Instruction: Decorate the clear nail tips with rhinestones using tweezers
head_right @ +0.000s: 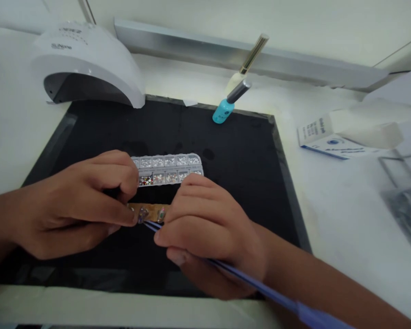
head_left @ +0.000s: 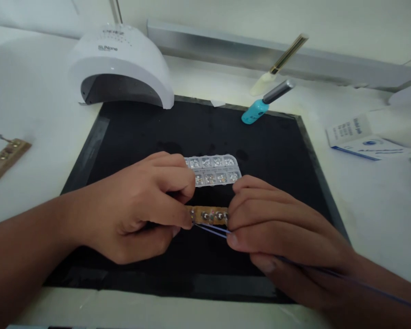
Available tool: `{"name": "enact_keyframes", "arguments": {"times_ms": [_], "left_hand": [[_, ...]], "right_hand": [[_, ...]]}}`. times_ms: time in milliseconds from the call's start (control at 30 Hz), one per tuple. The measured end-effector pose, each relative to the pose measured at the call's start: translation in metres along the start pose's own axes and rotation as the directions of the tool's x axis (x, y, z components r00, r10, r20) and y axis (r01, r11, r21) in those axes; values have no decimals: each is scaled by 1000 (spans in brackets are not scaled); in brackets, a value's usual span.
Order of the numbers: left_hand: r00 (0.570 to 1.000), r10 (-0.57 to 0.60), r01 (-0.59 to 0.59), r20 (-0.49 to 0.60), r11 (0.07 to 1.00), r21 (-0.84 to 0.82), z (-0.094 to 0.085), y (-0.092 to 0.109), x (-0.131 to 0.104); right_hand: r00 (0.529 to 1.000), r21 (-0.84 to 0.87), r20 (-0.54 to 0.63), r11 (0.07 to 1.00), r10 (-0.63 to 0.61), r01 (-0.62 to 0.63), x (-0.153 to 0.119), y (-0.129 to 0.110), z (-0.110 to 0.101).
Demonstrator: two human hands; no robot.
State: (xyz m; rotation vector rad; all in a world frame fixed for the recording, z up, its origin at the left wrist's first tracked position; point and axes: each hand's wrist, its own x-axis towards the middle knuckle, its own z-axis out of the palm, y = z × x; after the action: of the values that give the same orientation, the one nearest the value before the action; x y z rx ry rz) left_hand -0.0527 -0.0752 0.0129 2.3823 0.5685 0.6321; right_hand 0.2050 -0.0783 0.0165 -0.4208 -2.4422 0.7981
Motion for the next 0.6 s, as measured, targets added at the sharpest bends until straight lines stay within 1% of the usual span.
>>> {"name": "enact_keyframes", "arguments": {"times_ms": [133,367,600], "left_hand": [[999,31,-32,-19,999,-33,2,-2,-1],[999,28,-30,-31,997,-65,3,-1,-2],[1000,28,-28,-12,999,-38,3,0,-1]], "right_hand": [[1000,-11,-4,1000,25,-25,0,-2,1],[999,0,-3,999,35,-35,0,-3,2],[999,16,-15,999,44,-44,-3,-5,3]]}}
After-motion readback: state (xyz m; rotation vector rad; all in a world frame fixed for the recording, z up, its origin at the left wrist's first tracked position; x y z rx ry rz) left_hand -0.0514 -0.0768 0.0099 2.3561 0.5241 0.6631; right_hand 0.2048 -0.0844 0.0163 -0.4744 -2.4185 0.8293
